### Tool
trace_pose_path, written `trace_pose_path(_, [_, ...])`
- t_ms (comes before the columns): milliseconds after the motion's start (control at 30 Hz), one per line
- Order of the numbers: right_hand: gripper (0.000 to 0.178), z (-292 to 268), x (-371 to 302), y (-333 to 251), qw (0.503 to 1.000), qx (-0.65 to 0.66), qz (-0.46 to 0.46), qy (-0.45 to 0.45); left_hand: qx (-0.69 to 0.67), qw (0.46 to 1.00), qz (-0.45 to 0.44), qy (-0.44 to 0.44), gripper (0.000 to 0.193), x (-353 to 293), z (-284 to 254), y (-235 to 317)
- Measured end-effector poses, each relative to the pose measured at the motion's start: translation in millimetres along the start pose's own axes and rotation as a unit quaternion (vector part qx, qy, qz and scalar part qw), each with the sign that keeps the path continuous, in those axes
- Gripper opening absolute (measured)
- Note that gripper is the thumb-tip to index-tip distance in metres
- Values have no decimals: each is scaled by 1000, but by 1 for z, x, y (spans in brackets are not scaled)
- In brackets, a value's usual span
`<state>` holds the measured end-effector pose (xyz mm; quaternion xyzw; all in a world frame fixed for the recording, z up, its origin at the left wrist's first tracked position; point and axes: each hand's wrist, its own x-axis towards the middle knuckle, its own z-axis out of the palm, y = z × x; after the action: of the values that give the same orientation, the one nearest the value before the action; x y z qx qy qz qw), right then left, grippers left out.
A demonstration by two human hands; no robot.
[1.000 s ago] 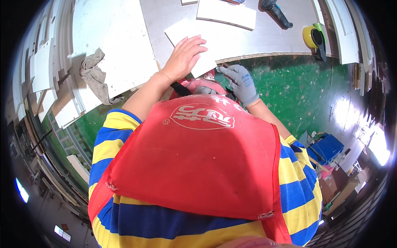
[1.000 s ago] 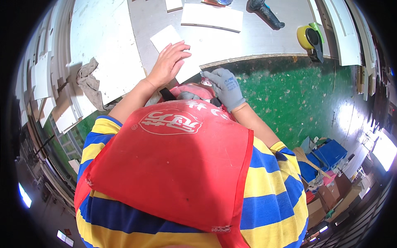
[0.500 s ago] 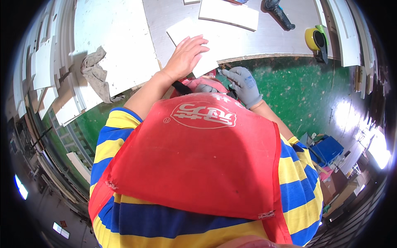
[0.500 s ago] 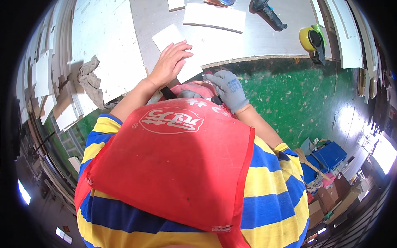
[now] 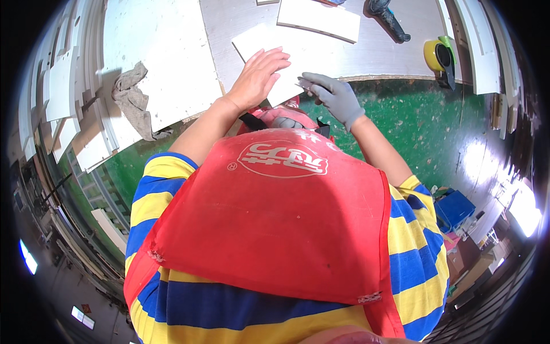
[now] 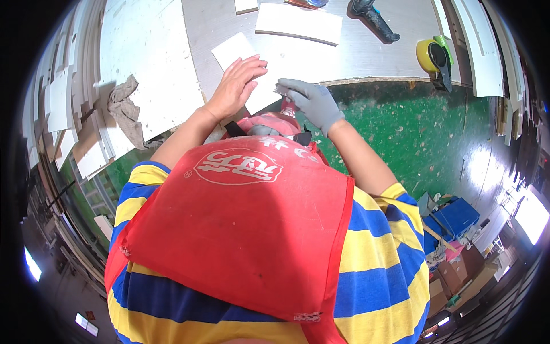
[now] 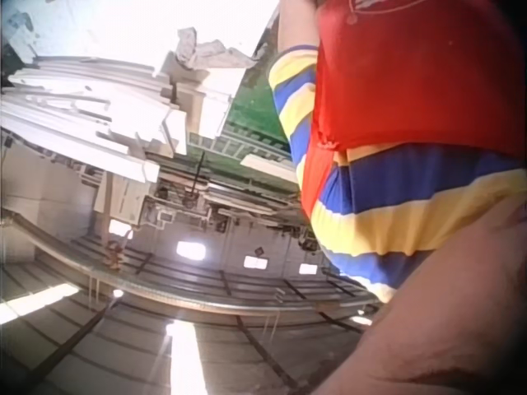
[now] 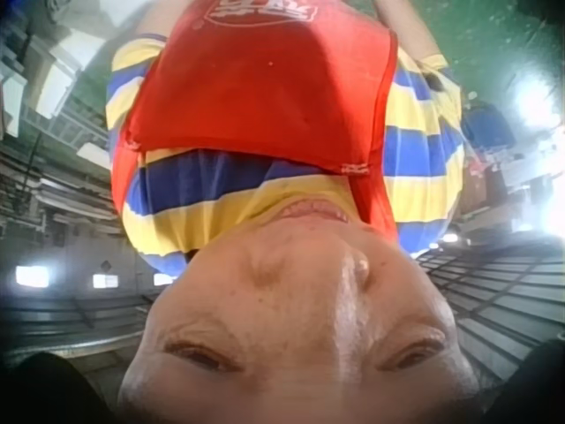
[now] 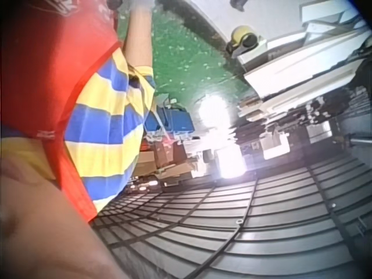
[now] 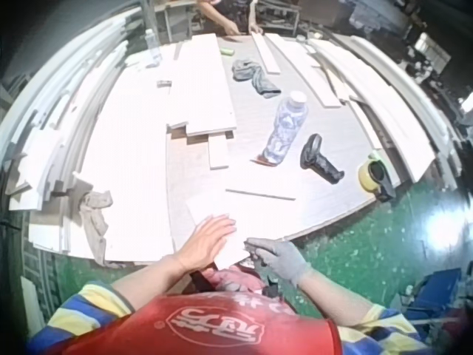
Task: The person wipes white wooden panels with a cloth and uses a handheld barcode scanner to scan labels on the panels. They handle multiple panels, scanning each one and placing them on a workbench.
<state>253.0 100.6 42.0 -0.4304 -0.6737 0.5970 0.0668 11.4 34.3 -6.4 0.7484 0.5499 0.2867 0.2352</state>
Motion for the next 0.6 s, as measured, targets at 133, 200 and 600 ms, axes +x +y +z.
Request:
trace_pose_path(133, [31,-3,7,43,962,-166,-210,-51,-14,1000,2,0,38,3,-2,0])
trace_pose_path(200, [32,-12,-5,37,982,-129,-129,-57,-15,1000,-5,27,40,-2,-8,3])
trace_pose_path(600, [41,-92,42,24,844,-336,-203,366,362,764,-480,236,61,-162,-163,-114])
